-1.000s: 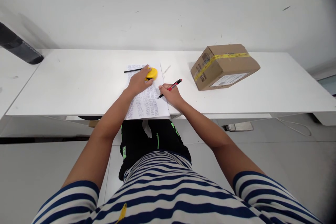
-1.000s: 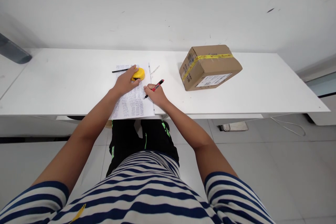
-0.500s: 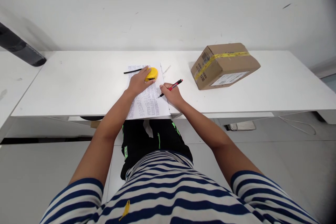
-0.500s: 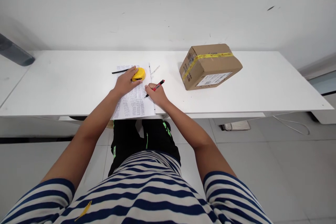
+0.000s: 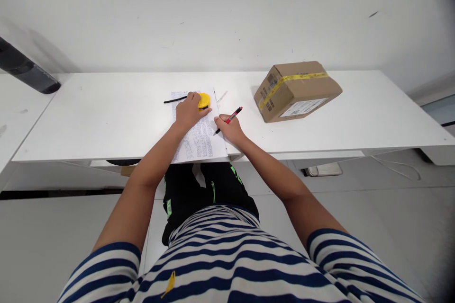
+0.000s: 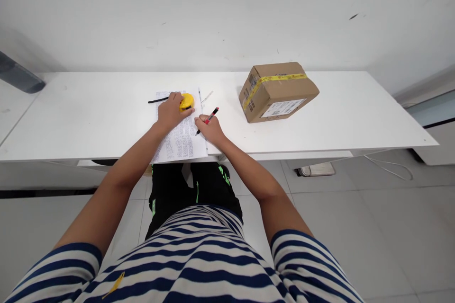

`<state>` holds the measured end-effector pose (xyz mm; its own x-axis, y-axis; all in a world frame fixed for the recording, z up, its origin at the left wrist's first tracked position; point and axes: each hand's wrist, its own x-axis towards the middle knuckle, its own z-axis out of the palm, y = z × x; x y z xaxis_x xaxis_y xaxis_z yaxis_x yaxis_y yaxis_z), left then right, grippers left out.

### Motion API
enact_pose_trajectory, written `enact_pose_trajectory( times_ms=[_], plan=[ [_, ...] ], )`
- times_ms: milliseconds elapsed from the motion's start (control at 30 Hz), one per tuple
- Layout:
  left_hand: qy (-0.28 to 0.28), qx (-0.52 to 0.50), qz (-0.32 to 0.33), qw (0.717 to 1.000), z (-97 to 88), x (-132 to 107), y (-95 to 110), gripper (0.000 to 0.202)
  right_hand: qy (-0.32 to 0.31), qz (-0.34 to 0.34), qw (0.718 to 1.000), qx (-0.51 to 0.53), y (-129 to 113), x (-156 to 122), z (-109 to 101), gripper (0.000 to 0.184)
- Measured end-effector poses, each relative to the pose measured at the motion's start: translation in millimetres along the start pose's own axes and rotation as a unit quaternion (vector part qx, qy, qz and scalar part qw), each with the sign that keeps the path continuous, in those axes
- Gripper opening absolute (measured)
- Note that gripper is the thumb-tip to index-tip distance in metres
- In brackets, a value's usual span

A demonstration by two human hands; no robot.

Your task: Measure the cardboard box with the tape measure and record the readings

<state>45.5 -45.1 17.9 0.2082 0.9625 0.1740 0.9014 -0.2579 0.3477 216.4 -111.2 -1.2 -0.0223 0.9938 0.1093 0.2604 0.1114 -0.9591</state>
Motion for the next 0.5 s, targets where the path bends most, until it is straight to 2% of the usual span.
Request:
enact_pose_trajectory(
  times_ms=[200, 333, 433, 500],
  plan=[
    [0.003, -0.017, 0.014, 1.000, 4.1, -1.9, -6.1, 0.063, -0.004, -0.005, 1.000, -0.005, 5.1, 2.6, -0.3, 0.042],
    [0.045, -0.058, 0.012, 0.997, 3.7, -3.8, -10.1, 0.060, 0.069, -0.049, 0.996, -0.038, 5.6, 3.1, 0.9, 0.036],
    [0.089, -0.118, -0.037, 0.988, -3.6, -5.2, -13.1, 0.048, 0.068, -0.098, 0.986, -0.116, 6.3, 4.6, 5.5, 0.017],
    [0.116, -0.158, -0.079, 0.977, -13.1, -5.7, -13.7, 0.041, 0.040, -0.105, 0.983, -0.148, 7.1, 7.3, 8.3, 0.025]
  ],
)
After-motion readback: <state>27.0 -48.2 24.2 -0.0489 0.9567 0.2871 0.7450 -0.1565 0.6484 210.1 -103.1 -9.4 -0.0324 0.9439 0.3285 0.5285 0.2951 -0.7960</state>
